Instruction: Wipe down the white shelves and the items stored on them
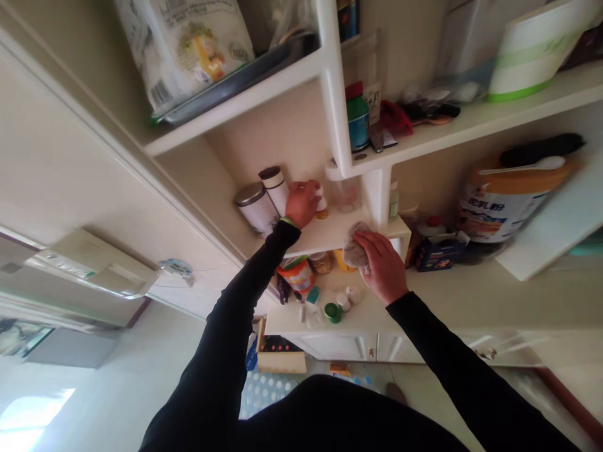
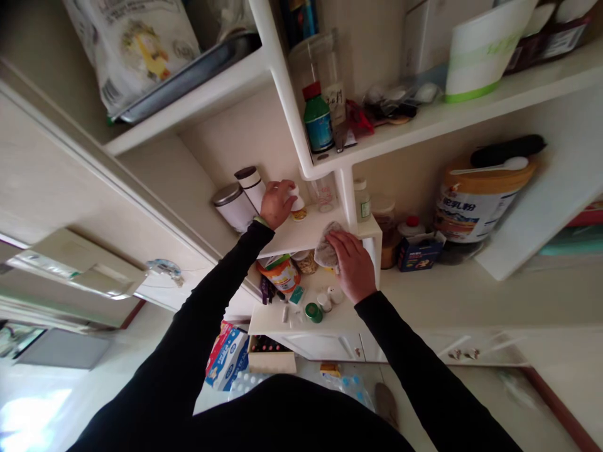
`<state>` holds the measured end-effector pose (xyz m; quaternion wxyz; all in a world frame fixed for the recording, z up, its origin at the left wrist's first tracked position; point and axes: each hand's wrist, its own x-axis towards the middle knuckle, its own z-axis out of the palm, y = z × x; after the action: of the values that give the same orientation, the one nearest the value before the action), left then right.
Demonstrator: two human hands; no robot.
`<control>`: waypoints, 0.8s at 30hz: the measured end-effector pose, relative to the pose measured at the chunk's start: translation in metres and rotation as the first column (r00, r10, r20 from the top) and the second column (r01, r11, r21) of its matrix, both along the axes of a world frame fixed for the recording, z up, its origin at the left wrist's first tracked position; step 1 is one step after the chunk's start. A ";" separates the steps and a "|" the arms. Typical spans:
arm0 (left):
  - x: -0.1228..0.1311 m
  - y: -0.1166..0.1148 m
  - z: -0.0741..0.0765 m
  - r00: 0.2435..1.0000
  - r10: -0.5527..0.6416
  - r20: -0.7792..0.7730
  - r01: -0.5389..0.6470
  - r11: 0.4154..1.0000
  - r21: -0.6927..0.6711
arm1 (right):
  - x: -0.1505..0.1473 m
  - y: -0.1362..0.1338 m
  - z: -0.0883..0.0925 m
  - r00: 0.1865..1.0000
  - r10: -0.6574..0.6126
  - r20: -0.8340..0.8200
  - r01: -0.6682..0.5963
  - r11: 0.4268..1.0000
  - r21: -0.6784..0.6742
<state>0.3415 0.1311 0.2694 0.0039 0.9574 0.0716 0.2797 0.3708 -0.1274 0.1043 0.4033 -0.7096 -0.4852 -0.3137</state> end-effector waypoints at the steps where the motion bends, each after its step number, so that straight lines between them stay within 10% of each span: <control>1: 0.003 -0.001 0.001 1.000 0.016 -0.012 -0.016 1.000 0.011 | 0.000 0.000 0.000 1.000 -0.001 0.003 0.000 1.000 0.002; 24: 0.022 0.011 -0.026 0.988 0.059 0.145 -0.074 0.992 0.105 | -0.001 0.002 -0.001 0.998 -0.045 0.049 0.045 0.999 0.011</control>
<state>0.3634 0.1420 0.2435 -0.0534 0.9310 0.0875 0.3503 0.3700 -0.1254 0.1037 0.3874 -0.7104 -0.4775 -0.3424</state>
